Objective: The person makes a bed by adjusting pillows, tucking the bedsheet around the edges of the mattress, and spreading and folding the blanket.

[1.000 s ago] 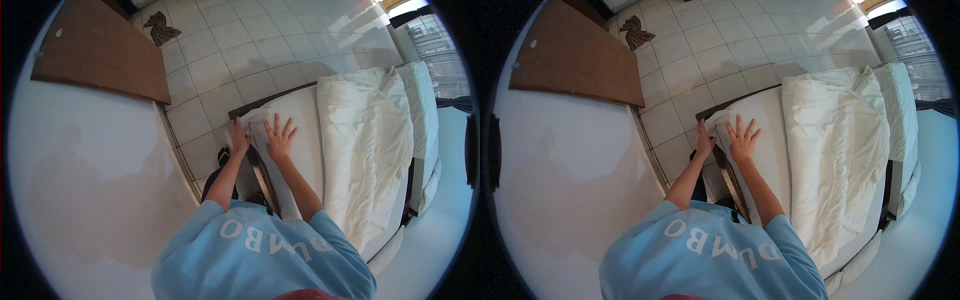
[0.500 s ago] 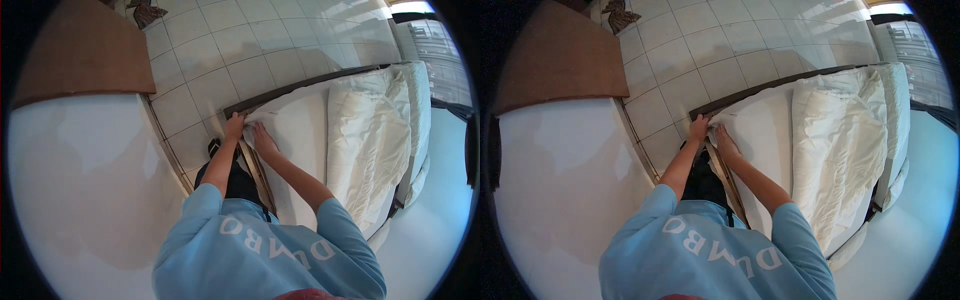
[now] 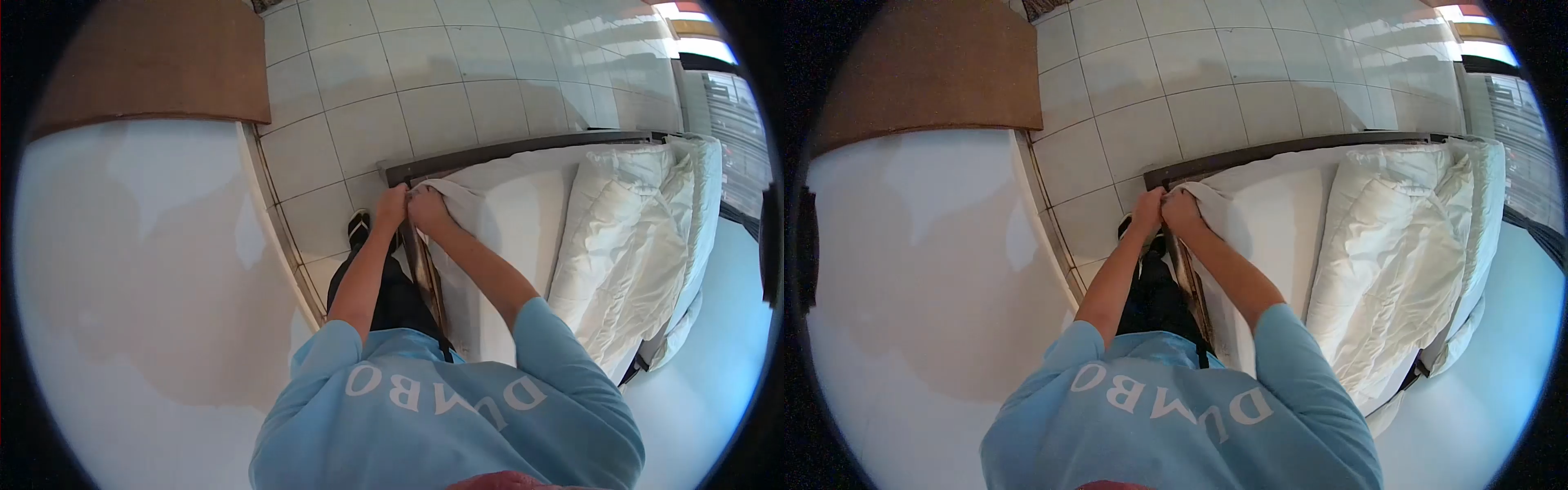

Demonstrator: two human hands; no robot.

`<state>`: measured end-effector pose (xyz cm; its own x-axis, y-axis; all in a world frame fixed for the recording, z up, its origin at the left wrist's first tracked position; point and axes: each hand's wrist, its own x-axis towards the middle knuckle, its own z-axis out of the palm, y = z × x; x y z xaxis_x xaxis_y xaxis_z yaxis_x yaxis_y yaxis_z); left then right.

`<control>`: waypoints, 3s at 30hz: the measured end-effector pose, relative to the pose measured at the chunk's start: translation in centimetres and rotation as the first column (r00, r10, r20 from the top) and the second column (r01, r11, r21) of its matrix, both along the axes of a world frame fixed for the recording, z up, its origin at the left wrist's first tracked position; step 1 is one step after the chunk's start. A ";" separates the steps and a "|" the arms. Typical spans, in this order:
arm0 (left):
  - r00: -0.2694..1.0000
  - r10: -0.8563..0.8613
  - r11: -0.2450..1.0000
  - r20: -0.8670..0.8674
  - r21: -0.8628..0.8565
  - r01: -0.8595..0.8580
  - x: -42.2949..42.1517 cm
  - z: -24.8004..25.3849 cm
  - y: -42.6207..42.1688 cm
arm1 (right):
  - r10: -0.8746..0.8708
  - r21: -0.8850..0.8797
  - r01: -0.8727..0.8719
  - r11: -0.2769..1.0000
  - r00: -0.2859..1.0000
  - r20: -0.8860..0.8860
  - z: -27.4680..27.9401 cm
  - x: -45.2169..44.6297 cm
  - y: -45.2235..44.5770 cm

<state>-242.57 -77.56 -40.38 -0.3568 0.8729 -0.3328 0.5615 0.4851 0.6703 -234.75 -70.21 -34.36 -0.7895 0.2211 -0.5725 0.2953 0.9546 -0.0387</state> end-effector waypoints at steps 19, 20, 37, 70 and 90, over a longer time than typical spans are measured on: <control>0.212 0.379 0.637 0.901 -0.088 -0.766 7.0 0.2 -1.9 | -0.483 0.066 0.546 0.835 0.672 0.561 -2.5 -3.8 7.9; 0.223 0.378 0.642 0.898 -0.081 -0.763 7.4 -0.1 -2.1 | -0.480 0.088 0.526 0.846 0.681 0.553 -2.9 -3.9 7.7; 0.316 0.296 0.779 0.901 -0.037 -0.626 6.8 0.9 -2.2 | -0.525 -0.006 0.583 0.813 0.737 0.426 0.7 -3.7 5.7; -0.040 0.332 0.798 0.943 -0.303 -0.522 6.5 -2.0 1.1 | -0.688 0.039 0.707 0.706 0.672 0.273 -2.1 -3.2 6.1; 0.575 0.167 0.973 0.801 -0.041 -0.227 4.1 -5.3 4.9 | -0.570 0.150 0.586 0.796 0.644 0.510 -0.2 -4.8 7.4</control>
